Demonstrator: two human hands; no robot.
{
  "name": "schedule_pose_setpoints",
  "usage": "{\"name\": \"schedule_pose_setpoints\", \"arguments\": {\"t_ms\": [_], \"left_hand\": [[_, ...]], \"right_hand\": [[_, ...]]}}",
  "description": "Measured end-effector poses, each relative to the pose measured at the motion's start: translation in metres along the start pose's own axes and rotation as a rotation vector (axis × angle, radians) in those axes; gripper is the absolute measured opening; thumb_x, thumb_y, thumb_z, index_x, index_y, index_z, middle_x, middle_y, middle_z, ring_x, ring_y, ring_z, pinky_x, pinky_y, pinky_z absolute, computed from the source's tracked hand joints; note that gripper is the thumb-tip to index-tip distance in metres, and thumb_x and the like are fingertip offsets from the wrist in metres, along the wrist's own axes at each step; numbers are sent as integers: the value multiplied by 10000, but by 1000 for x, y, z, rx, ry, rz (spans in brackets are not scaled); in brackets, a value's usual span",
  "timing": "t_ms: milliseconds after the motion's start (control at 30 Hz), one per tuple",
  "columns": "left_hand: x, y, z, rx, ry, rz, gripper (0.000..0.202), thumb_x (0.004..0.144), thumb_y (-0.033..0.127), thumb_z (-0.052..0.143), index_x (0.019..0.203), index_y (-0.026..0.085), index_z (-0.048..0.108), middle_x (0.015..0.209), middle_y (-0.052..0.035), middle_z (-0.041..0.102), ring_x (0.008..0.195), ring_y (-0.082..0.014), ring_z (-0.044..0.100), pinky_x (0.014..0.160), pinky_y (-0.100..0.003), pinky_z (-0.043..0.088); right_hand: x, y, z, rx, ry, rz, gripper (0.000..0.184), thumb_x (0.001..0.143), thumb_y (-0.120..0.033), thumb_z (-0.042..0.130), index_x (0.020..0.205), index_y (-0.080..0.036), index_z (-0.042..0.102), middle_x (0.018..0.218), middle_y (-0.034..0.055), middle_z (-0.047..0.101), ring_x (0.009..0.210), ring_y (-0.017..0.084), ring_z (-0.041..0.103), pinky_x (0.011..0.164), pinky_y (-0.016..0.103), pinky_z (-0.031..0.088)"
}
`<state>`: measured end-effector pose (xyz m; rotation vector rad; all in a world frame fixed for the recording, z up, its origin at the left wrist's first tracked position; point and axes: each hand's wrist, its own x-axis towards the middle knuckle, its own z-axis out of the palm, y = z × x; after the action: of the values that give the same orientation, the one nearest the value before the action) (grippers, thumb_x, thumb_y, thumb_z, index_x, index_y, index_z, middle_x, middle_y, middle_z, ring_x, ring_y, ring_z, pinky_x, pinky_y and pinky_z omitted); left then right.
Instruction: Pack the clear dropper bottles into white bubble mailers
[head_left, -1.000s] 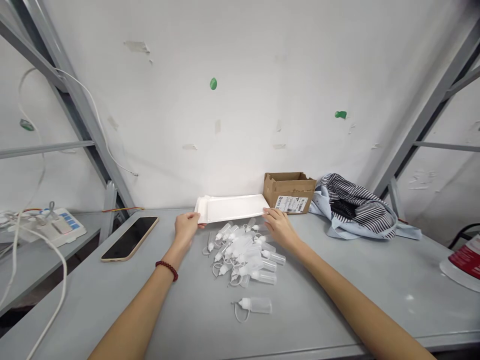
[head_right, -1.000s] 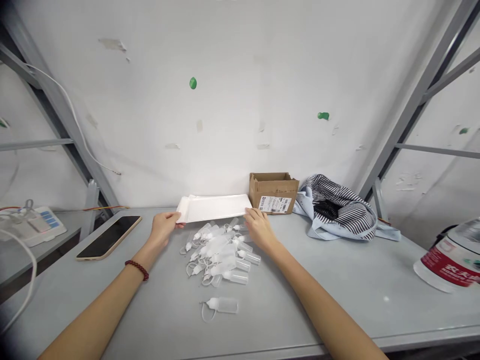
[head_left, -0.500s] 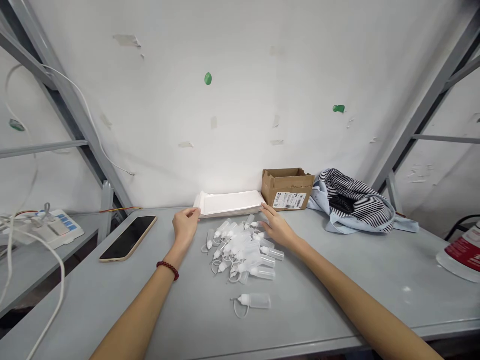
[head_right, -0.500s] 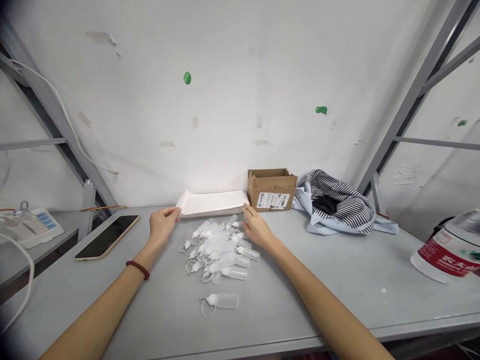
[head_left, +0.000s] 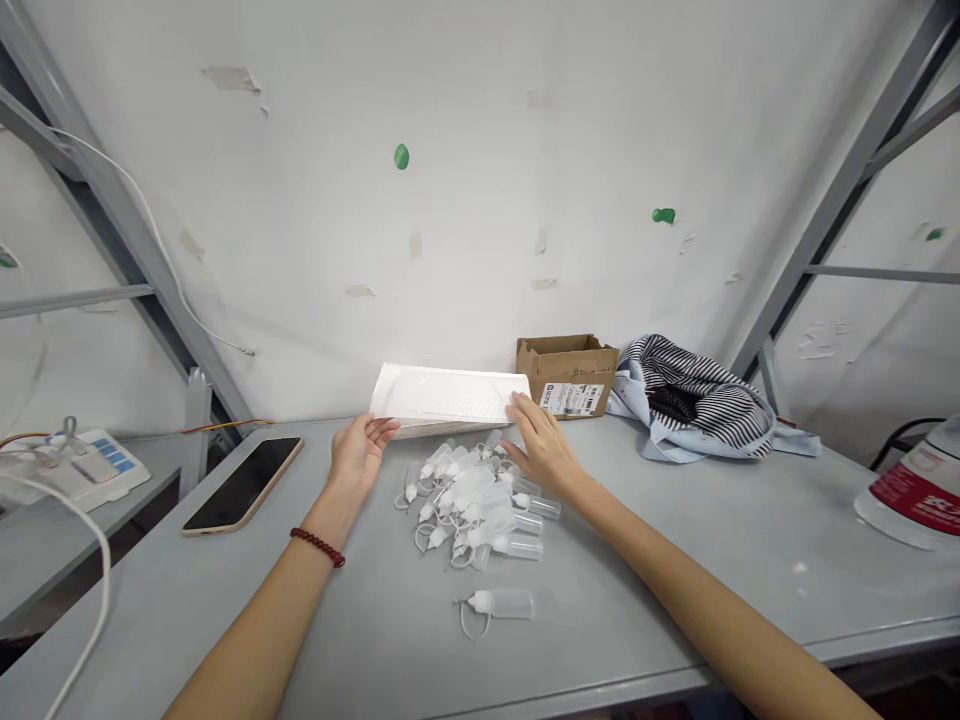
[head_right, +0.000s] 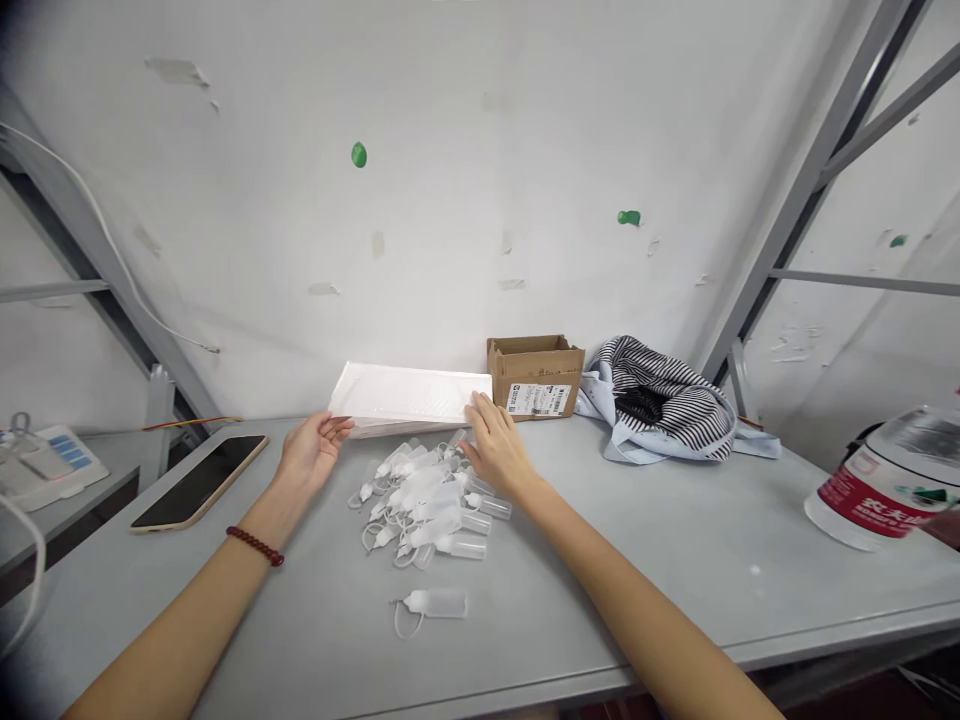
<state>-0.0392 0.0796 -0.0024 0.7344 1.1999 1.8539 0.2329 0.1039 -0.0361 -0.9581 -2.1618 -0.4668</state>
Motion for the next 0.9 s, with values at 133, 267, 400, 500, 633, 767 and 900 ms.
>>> {"name": "schedule_pose_setpoints", "arguments": {"t_ms": [133, 267, 400, 500, 633, 767, 900], "left_hand": [[-1, 1, -1, -35, -114, -99, 85, 739, 102, 532, 663, 137, 544, 569, -29, 638, 555, -134, 663, 516, -204, 511], [-9, 4, 4, -43, -225, -145, 80, 758, 127, 567, 678, 130, 573, 648, -68, 683, 616, -164, 688, 516, -217, 517], [-14, 5, 7, 4, -283, -144, 49, 730, 159, 633, 744, 124, 601, 724, -77, 695, 647, -186, 687, 536, -254, 537], [-12, 3, 5, 48, -295, -170, 136, 662, 119, 650, 797, 113, 635, 797, -64, 696, 656, -161, 660, 546, -250, 539], [-10, 2, 0, 58, -329, -233, 142, 598, 96, 672, 732, 131, 643, 710, -19, 668, 628, -127, 615, 540, -212, 516], [-16, 4, 2, 81, -399, -307, 119, 551, 97, 689, 644, 131, 623, 608, 1, 634, 540, -112, 569, 489, -208, 479], [-27, 5, 8, 83, -491, -354, 124, 530, 103, 684, 645, 114, 639, 623, -34, 657, 551, -141, 589, 509, -236, 491]], "right_hand": [[2, -7, -8, -158, -51, 41, 449, 898, -117, 384, 1340, -107, 458, 1428, 193, 435, 1365, 316, 338, 1092, 571, 236], [4, -8, -14, -245, -99, 117, 529, 865, -12, 323, 1366, -134, 444, 1416, 207, 444, 1350, 361, 346, 1040, 680, 189], [5, -8, -16, -325, -123, 106, 506, 902, -43, 308, 1373, -167, 443, 1409, 224, 445, 1316, 379, 384, 989, 704, 247], [6, -8, -17, -371, -116, 61, 540, 886, -20, 325, 1390, -189, 420, 1430, 218, 419, 1320, 365, 380, 978, 689, 275], [7, -10, -21, -370, -142, 47, 565, 860, -42, 385, 1405, -190, 389, 1458, 217, 378, 1345, 367, 337, 972, 671, 287], [8, -17, -27, -252, -216, -12, 675, 824, -247, 534, 1447, -128, 303, 1506, 243, 265, 1390, 402, 217, 996, 653, 269], [7, -26, -31, -167, -216, -73, 828, 763, -377, 600, 1463, -115, 243, 1529, 256, 178, 1414, 398, 128, 1027, 642, 206]]}}
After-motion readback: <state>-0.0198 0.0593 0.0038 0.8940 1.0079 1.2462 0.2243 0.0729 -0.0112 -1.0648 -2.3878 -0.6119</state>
